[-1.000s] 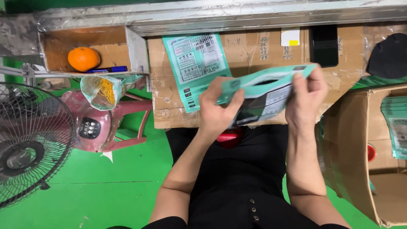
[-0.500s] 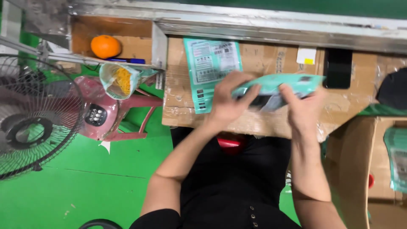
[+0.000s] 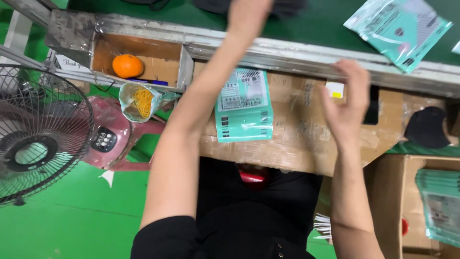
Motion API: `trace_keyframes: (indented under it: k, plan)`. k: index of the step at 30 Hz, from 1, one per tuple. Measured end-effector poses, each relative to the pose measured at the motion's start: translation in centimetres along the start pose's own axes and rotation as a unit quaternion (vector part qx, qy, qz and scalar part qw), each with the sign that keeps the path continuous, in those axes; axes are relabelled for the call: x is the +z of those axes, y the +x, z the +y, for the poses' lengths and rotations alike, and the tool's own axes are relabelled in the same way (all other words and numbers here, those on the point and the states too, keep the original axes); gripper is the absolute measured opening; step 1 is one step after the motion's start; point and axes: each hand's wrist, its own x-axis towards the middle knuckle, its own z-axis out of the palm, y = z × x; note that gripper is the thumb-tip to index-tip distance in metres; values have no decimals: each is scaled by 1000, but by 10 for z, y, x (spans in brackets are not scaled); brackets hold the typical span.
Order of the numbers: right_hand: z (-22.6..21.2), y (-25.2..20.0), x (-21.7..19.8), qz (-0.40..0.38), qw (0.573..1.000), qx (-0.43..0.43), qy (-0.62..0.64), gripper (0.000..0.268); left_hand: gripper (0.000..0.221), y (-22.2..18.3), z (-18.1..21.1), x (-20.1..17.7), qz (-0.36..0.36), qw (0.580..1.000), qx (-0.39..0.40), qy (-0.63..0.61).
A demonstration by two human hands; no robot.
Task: The recorder is packaging black face masks into plastic bags on a workbench near a conveyor belt.
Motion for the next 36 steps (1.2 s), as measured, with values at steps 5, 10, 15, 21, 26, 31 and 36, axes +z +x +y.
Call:
trace_keyframes:
  k: [5, 10, 15, 21, 26, 31, 36]
  plan:
    - [-5, -28, -16, 42, 981, 142, 123, 58, 19, -34, 162, -157, -126, 902, 279, -303]
    - [34, -90, -40, -39, 987, 91, 125, 42, 67, -74, 184, -196, -175, 818, 151, -526]
    - [31, -115, -33, -104, 958, 215, 159, 66, 141, -133, 189, -140, -248, 799, -7, -548]
    - [55, -148, 2, -71, 934, 271, 221, 101, 131, -162, 203, -108, -310, 763, -67, -564]
    - [66, -161, 14, -60, 952, 223, 203, 101, 119, -171, 215, -104, -297, 720, -104, -618]
    - [57, -161, 21, -35, 919, 284, 273, 94, 110, -179, 223, -104, -254, 745, -130, -603]
    - [70, -165, 18, -49, 934, 267, 232, 80, 65, -194, 233, -88, -259, 759, -176, -571]
